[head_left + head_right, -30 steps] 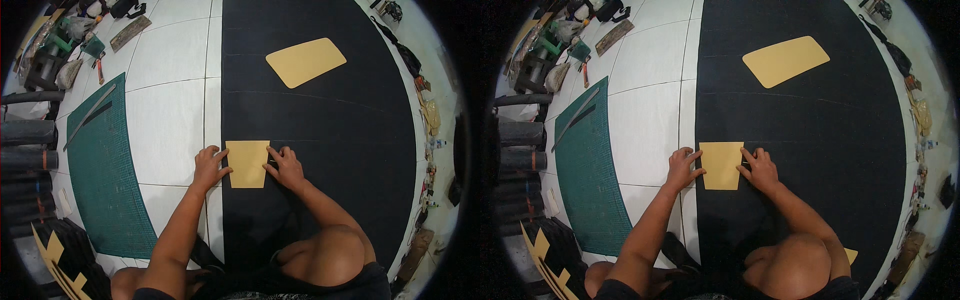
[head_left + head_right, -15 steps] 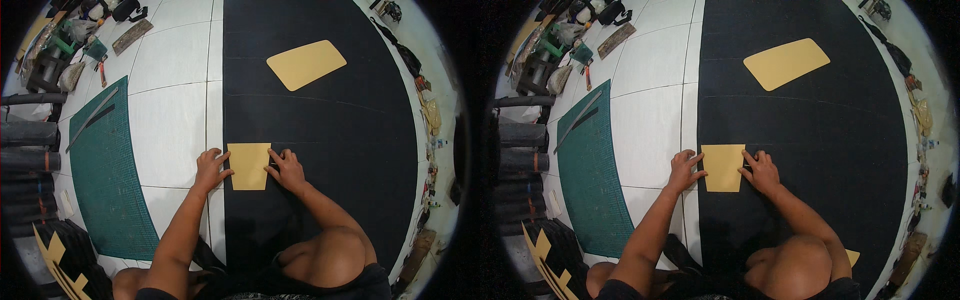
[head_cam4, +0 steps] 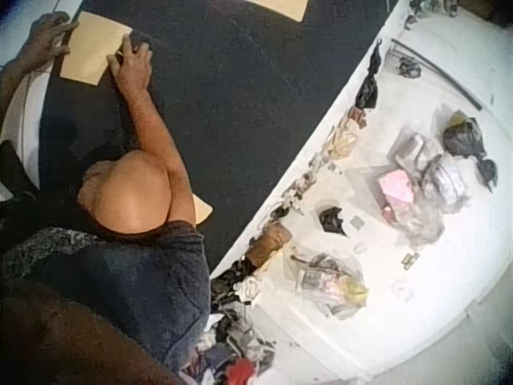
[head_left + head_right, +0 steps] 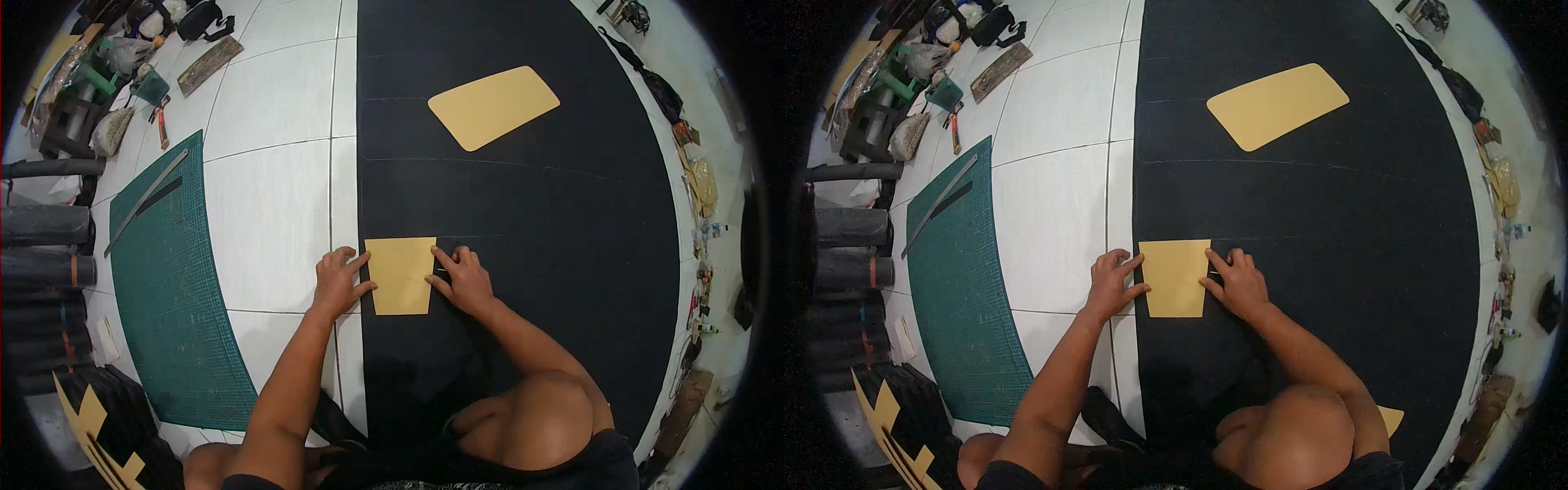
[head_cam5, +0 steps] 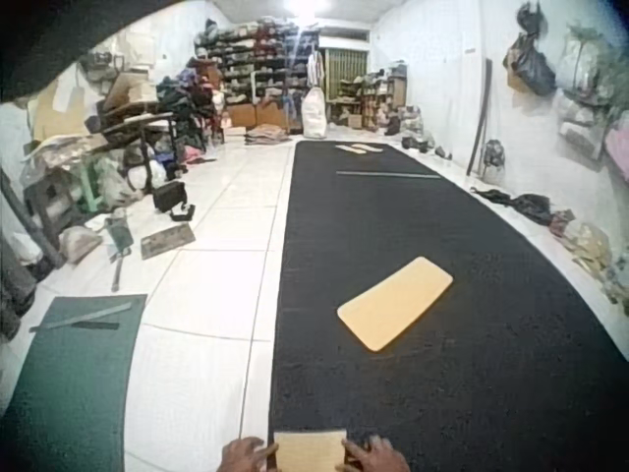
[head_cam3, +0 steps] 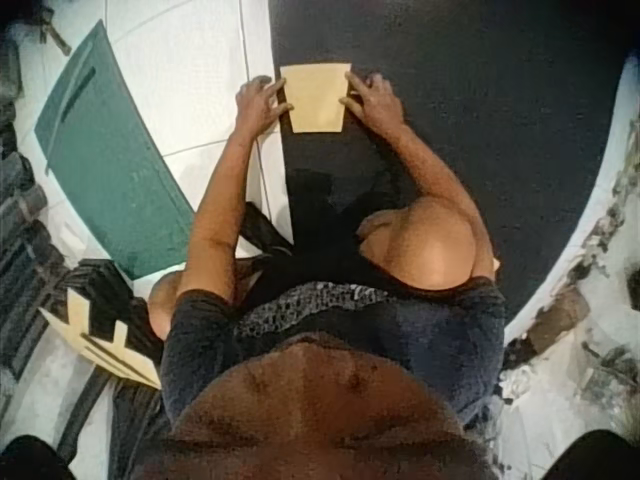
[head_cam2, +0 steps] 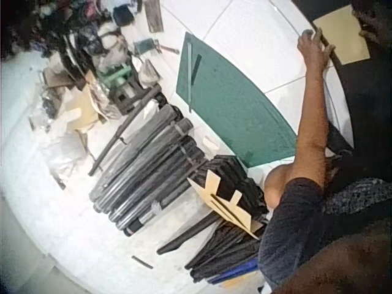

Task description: Outline a template pattern onto a large piece of black fabric using a stylus or chalk.

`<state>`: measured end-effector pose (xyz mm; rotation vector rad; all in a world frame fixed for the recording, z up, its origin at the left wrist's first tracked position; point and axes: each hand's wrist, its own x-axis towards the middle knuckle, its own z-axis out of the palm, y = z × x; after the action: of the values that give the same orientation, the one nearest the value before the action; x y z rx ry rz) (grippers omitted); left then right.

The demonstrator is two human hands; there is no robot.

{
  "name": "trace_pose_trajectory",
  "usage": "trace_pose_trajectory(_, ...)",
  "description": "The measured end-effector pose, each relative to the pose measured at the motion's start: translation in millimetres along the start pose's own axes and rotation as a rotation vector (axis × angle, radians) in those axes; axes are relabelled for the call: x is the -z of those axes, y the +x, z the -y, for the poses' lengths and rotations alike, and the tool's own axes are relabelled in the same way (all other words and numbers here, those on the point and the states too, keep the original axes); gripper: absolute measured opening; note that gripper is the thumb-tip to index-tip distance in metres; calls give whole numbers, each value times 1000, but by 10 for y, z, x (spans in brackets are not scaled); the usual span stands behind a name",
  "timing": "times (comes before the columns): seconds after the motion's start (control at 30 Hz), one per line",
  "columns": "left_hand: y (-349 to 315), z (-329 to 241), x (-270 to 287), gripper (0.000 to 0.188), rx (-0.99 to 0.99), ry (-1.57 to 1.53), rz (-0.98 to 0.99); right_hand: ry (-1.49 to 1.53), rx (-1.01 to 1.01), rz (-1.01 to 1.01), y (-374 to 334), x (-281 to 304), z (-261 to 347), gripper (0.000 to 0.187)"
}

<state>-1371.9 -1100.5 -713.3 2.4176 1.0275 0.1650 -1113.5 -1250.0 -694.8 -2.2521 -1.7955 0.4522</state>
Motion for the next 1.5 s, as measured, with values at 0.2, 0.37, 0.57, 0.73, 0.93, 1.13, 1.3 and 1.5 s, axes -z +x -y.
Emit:
trace_pose_trajectory(0.2, 15, -61, 66, 66, 0, 0, 34, -26, -22, 83, 48, 71, 14, 61)
trace_pose_trajectory(0.37, 66, -420, -23, 65, -169, 70, -124, 10, -58, 126, 59, 87, 21, 62)
trace_pose_trajectory(0.57, -43, -1005, -437, 61, -117, 79, 45, 17, -47, 113, 49, 69, -7, 63)
trace_pose_trajectory(0.73, -28, -1052, -470, 66, -47, 68, 184, 121, -48, 130, 107, 134, -31, 56)
trace_pose_trajectory(0.93, -155, -1219, -717, 73, 51, 99, 22, 554, -72, -177, 505, 227, 176, 28)
trace_pose_trajectory(1.13, -243, -1130, -910, 75, 124, -259, -14, 600, 121, 386, 537, 83, 696, 28)
trace_pose_trajectory(1.3, -285, -1064, -1034, 72, 67, -210, -137, 394, 431, 503, 492, -58, 771, 23)
trace_pose_trajectory(1.5, -328, -1052, -1063, 73, 30, -100, -227, 437, 481, 456, 449, -193, 785, 14)
